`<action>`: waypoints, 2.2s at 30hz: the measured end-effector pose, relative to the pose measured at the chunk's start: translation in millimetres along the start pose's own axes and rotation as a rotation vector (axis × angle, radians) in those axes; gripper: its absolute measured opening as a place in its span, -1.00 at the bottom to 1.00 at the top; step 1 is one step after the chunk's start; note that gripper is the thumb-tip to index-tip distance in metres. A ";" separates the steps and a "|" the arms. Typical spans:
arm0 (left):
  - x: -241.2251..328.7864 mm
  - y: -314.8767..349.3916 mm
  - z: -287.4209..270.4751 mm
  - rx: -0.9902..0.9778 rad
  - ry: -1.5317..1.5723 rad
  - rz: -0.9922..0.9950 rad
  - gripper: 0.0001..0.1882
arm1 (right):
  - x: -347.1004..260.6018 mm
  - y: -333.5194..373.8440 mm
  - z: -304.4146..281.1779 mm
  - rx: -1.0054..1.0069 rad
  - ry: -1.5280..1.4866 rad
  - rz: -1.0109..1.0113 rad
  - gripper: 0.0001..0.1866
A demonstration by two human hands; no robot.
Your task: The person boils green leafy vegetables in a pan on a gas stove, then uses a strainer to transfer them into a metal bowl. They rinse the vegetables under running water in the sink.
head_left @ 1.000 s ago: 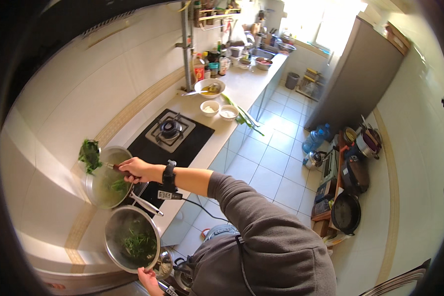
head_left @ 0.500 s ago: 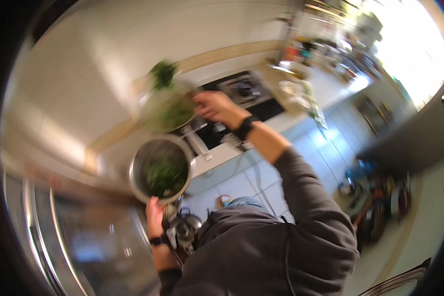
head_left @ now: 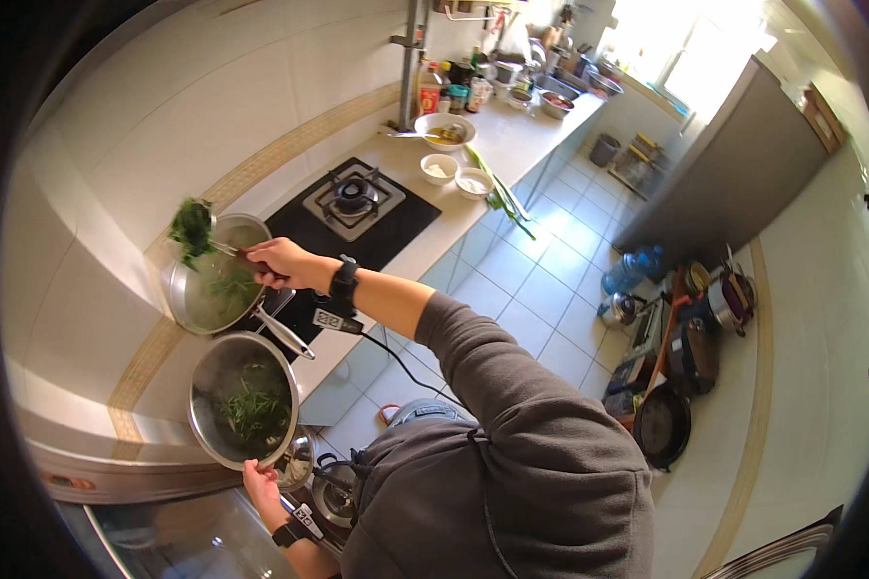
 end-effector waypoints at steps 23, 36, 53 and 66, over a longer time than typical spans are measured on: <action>17.7 33.3 37.2 0.058 -0.027 0.048 -0.85 | 60.2 11.7 -29.2 0.077 -0.034 0.275 -0.80; 16.6 34.2 36.9 0.098 -0.048 -0.017 -0.79 | 99.3 77.5 59.1 -0.134 0.790 0.214 -0.59; 15.5 33.0 35.4 0.095 -0.048 -0.026 -0.75 | 128.8 105.4 68.2 -0.124 1.017 0.193 -0.58; 17.8 39.7 38.0 0.085 -0.060 -0.043 -0.85 | -27.4 50.1 7.5 0.116 1.249 -0.140 -0.61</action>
Point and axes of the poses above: each hand's wrist, its own y-axis away from the middle knuckle, its own z-axis out of the palm, x = y × z, the point moved 10 cm from there along -y, towards the middle knuckle, and after that the axes turned 14 degrees about -x, right-handed, at the moved point
